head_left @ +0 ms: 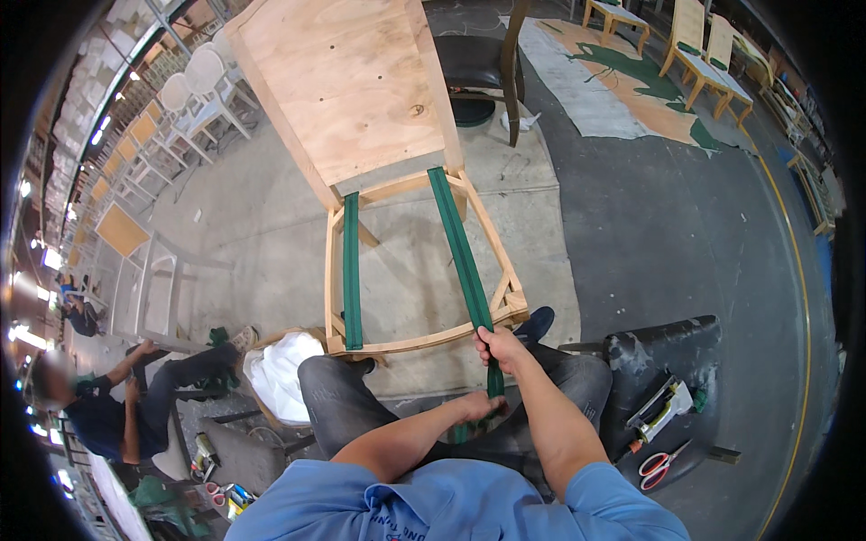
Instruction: The person staples a light-colored fabric to the underside of a wooden chair seat using a pneumatic staple gun, then flips the chair upright and staples green webbing straps across the seat frame.
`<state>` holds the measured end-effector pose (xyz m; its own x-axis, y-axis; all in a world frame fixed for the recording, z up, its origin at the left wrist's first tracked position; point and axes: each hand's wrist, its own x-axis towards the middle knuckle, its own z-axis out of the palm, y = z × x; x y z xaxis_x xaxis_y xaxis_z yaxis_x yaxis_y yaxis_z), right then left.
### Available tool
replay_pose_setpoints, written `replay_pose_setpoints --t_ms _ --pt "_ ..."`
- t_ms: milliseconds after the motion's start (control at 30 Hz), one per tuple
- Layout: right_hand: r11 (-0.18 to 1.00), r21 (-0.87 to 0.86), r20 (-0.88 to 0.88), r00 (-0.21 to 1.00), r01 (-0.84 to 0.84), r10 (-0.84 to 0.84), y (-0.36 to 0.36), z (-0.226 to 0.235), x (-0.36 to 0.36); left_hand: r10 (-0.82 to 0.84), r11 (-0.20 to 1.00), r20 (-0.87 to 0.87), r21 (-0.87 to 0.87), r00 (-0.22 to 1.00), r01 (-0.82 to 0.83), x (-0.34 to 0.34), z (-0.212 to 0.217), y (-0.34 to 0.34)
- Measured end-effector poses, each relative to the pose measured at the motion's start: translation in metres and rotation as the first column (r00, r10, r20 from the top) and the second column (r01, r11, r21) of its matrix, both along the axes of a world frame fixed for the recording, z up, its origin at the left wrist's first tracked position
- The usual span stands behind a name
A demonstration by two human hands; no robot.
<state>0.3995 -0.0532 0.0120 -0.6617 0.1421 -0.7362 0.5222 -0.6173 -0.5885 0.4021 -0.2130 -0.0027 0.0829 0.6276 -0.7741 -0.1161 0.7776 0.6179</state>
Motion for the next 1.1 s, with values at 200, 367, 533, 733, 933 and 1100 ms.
replay_pose_setpoints --t_ms 200,367,533,733,933,1100 --pt "0.976 0.211 0.037 0.997 0.052 -0.061 -0.011 -0.004 0.001 -0.126 0.929 -0.66 0.183 0.741 0.321 -0.079 0.027 0.01" --pt "0.965 0.249 0.053 0.994 0.079 -0.095 0.0 -0.013 0.013 0.185 0.95 -0.925 0.254 0.333 0.179 -0.119 0.063 0.054" --pt "0.961 0.275 0.065 0.998 -0.025 0.008 -0.016 -0.001 0.012 -0.128 0.975 -0.841 -0.01 0.526 0.222 -0.14 0.041 0.056" --pt "0.963 0.261 0.114 0.993 -0.068 0.04 -0.016 -0.002 0.035 -0.208 0.959 -0.813 -0.06 0.544 0.276 -0.137 0.039 0.069" --pt "0.924 0.356 0.173 0.981 -0.143 0.085 -0.024 -0.007 0.048 -0.208 0.961 -0.819 -0.068 0.534 0.27 -0.135 0.043 0.065" --pt "0.878 0.454 0.193 0.979 -0.152 0.07 -0.022 -0.016 0.063 -0.209 0.957 -0.842 -0.072 0.497 0.281 -0.134 0.045 0.068"
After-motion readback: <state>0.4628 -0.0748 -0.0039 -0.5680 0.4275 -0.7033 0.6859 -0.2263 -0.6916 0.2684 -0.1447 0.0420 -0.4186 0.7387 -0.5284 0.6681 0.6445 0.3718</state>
